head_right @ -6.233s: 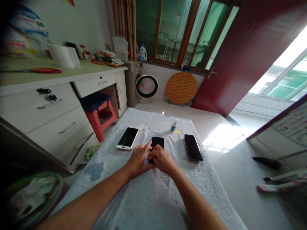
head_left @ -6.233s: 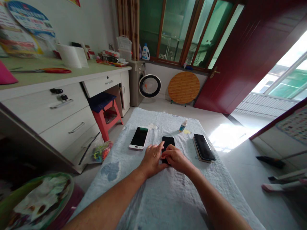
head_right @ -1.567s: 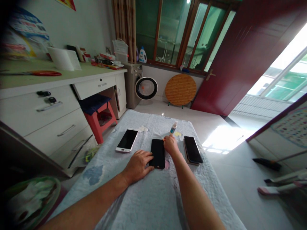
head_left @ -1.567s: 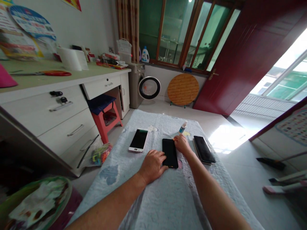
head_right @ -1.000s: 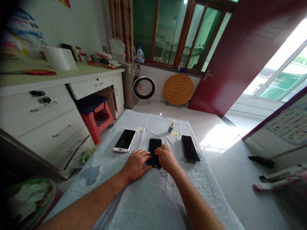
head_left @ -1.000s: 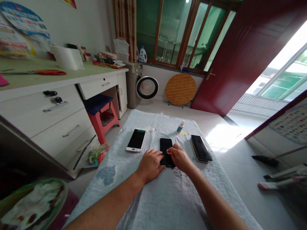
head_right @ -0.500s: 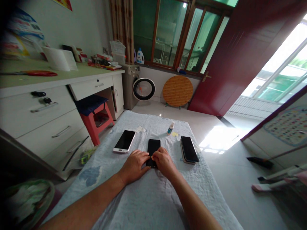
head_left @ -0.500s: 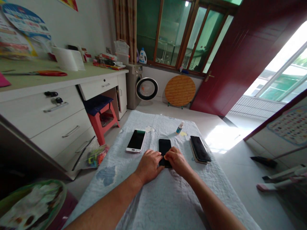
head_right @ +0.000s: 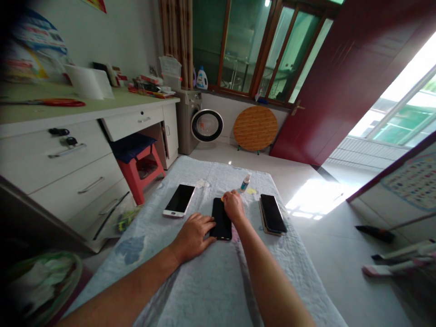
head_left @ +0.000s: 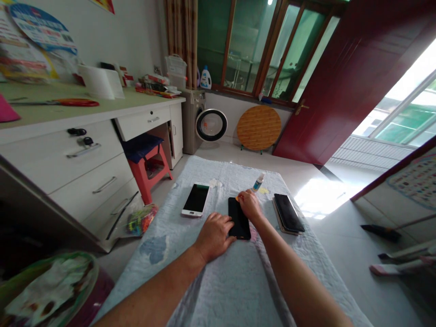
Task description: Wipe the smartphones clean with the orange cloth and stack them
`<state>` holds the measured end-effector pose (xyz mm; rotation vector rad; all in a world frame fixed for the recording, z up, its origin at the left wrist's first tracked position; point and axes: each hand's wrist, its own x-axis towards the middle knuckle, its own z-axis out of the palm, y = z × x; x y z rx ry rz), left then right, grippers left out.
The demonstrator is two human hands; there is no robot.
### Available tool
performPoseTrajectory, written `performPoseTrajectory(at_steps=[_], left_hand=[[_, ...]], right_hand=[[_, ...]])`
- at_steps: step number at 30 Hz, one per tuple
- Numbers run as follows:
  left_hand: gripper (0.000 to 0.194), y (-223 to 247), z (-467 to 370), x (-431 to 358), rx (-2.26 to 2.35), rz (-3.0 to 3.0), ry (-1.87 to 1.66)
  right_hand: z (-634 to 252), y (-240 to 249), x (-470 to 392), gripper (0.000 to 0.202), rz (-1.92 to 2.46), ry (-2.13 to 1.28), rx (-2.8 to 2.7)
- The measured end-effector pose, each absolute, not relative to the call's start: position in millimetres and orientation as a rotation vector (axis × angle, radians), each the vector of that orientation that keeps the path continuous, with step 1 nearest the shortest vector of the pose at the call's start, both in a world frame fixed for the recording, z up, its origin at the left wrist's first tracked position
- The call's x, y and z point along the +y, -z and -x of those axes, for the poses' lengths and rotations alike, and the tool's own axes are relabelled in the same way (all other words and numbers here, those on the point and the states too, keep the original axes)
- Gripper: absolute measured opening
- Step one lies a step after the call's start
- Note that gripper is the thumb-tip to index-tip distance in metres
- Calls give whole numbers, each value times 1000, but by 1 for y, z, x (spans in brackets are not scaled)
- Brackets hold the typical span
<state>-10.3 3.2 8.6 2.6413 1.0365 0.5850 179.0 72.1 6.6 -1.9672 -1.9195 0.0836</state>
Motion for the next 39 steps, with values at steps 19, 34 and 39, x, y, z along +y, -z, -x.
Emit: performPoseTrajectory(at_steps=[19, 34, 39], left_hand=[[32, -9, 10, 4, 1030, -2641, -572], [39, -10, 11, 5, 1039, -2616, -562], [37, -9, 11, 5, 1046, -2615, -573]], right_hand=[[-184, -7, 54, 25, 1968, -112, -1944], [-157, -6, 84, 26, 1906, -145, -2046], [-157, -11, 70, 23, 1789, -265, -2108]])
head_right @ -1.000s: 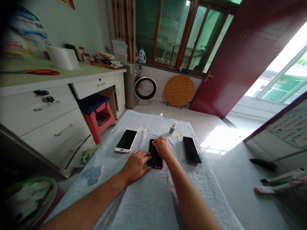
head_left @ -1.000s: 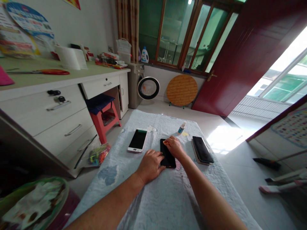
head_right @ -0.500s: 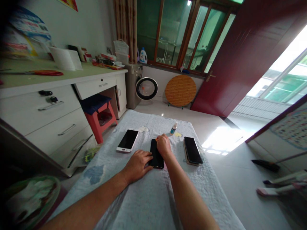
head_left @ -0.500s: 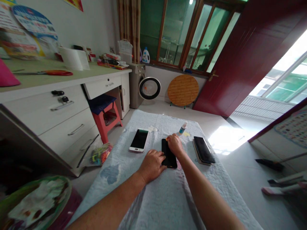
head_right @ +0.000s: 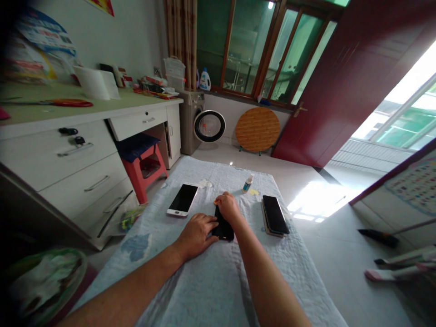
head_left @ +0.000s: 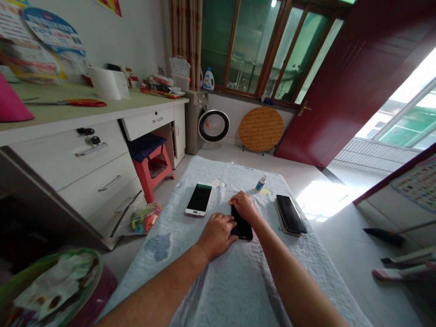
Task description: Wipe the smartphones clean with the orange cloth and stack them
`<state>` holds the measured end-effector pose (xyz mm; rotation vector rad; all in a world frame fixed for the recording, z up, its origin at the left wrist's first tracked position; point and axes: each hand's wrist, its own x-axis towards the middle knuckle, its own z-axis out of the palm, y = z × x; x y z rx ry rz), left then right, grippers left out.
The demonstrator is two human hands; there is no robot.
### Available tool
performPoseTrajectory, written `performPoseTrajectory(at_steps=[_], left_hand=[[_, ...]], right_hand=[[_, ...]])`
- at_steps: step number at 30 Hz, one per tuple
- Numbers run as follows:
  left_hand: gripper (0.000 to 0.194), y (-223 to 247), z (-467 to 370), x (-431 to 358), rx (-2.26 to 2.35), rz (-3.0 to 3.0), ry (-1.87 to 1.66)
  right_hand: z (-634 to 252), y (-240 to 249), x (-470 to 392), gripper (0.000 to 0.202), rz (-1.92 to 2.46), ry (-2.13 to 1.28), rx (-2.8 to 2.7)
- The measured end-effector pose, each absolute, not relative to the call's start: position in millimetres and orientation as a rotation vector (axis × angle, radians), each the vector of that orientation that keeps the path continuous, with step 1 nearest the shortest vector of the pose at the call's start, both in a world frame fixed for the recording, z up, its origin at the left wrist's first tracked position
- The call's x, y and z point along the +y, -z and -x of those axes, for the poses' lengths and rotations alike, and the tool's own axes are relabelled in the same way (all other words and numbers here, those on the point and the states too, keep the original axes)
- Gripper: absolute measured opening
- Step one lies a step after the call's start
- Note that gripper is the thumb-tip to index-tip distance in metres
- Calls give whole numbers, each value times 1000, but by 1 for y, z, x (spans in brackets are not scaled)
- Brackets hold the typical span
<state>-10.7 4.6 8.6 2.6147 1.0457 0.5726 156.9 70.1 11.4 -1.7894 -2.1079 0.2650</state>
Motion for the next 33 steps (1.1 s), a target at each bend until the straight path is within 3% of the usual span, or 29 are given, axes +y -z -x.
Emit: performPoseTrajectory(at_steps=[8, 22, 33], left_hand=[[33, -12, 11, 3, 1032, -2644, -578], [40, -10, 9, 1, 1058, -2655, -571], [32, -10, 9, 0, 1045, -2658, -586]], right_hand=[[-163, -10, 30, 21, 1534, -386, -2263], [-154, -9, 86, 26, 1862, -181, -2135], [-209, -1, 76, 26, 1959, -119, -1976]])
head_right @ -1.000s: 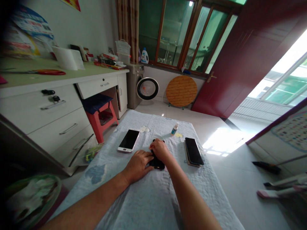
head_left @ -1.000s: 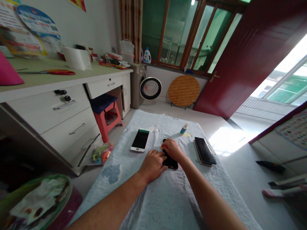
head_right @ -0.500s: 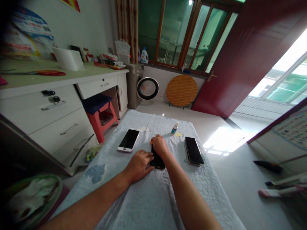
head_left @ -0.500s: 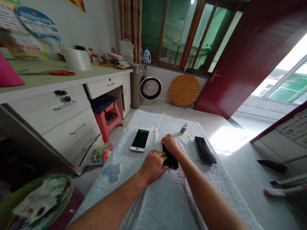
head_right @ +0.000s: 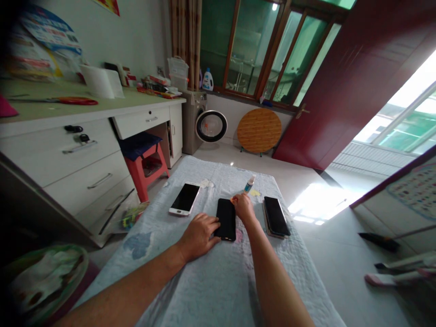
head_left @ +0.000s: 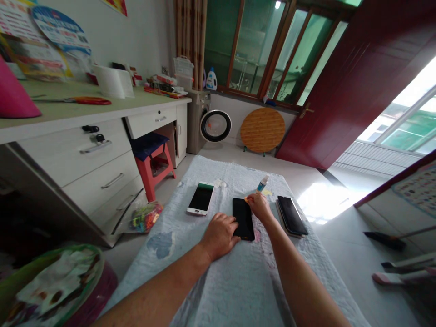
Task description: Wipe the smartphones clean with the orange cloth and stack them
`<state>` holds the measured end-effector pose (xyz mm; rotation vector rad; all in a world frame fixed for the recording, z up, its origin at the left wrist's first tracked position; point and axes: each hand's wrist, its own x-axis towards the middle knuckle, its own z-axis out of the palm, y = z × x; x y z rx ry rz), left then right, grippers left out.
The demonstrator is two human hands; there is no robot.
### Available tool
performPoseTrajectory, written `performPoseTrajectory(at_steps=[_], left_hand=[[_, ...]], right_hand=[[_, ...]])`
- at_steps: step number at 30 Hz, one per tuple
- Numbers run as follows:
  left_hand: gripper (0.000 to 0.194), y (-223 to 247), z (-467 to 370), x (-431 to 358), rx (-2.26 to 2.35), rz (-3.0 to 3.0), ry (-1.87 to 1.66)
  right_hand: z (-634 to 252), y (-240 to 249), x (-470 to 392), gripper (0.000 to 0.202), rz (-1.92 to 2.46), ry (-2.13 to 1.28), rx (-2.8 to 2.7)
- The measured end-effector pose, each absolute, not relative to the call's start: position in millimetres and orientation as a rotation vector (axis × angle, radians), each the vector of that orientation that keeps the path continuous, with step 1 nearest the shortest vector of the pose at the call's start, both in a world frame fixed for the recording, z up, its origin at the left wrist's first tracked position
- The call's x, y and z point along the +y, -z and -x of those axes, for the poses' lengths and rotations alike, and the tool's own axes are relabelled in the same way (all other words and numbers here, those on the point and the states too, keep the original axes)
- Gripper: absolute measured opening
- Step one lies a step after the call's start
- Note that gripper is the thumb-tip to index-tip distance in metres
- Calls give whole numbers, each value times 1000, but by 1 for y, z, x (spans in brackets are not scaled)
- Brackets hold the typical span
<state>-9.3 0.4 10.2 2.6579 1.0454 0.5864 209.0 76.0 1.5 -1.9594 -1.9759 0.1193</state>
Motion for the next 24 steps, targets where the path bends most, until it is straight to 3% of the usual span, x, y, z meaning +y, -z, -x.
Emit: performPoseTrajectory(at_steps=[18, 24], left_hand=[[37, -7, 8, 2, 1091, -2511, -584], [73, 3, 7, 4, 1132, -2424, -700]], right_hand=[[-160, -16, 56, 19, 1751, -298, -2116], [-165, -20, 13, 17, 1612, -396, -2231]])
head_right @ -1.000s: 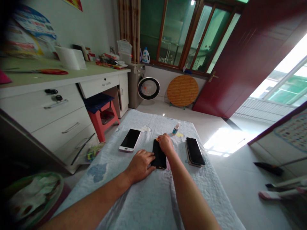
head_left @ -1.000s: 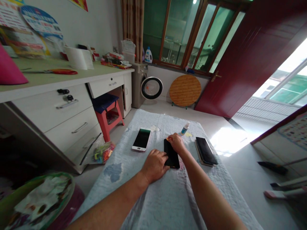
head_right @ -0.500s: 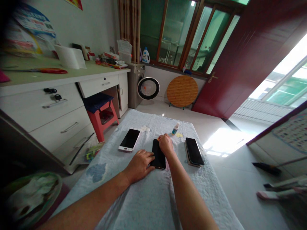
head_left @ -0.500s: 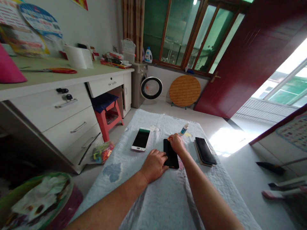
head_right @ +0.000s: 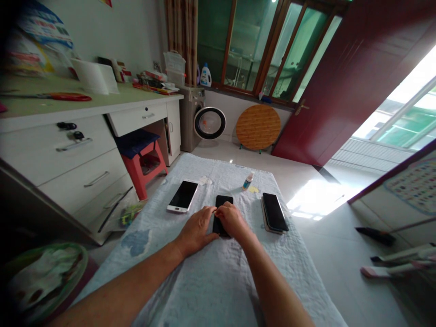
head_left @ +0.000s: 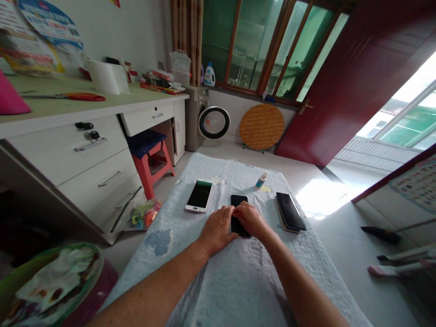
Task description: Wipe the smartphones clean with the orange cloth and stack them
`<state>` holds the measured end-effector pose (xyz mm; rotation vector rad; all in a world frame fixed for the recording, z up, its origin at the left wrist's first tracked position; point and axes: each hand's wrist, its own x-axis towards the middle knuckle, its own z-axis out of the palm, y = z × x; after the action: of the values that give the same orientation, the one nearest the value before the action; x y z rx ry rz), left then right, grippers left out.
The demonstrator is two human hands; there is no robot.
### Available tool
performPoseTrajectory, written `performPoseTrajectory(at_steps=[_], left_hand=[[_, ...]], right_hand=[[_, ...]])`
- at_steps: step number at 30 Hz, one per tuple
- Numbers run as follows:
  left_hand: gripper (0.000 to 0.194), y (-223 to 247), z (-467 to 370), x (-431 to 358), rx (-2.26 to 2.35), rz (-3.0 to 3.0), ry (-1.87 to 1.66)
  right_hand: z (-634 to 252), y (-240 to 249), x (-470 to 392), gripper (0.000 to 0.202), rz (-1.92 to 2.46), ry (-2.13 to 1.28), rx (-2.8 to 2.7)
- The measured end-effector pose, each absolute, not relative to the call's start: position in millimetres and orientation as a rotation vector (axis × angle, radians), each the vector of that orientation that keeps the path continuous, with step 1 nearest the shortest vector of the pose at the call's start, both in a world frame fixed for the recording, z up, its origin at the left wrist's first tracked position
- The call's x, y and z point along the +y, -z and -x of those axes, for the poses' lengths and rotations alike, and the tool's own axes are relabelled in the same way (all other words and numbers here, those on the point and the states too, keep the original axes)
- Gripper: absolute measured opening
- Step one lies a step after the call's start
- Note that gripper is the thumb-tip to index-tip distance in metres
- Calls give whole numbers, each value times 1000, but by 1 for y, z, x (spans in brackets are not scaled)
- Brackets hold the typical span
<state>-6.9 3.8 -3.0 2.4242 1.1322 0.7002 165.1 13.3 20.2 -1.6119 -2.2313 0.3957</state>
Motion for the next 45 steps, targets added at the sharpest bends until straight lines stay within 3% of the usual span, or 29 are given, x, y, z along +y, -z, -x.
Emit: performPoseTrajectory(at_steps=[6, 18, 27, 35, 41, 45], left_hand=[[91, 7, 9, 6, 1085, -2449, -723], [76, 5, 10, 8, 1083, -2501, -662], [77, 10, 11, 11, 1086, -2515, -663], [67, 8, 10, 12, 1057, -2529, -665], [39, 5, 13, 15, 971, -2567, -594], [40, 2, 16, 15, 959, -2565, -535]], right_hand=[[-167, -21, -7, 18, 1451, -556, -2283], [-180, -3, 8, 21, 1900, -224, -1890], [-169, -14, -3, 20, 1632, -346, -2113], [-161, -30, -14, 23, 1392, -597, -2294], [-165, -40, -19, 23, 1378, -695, -2377], [-179, -46, -20, 23, 1412, -798, -2367]])
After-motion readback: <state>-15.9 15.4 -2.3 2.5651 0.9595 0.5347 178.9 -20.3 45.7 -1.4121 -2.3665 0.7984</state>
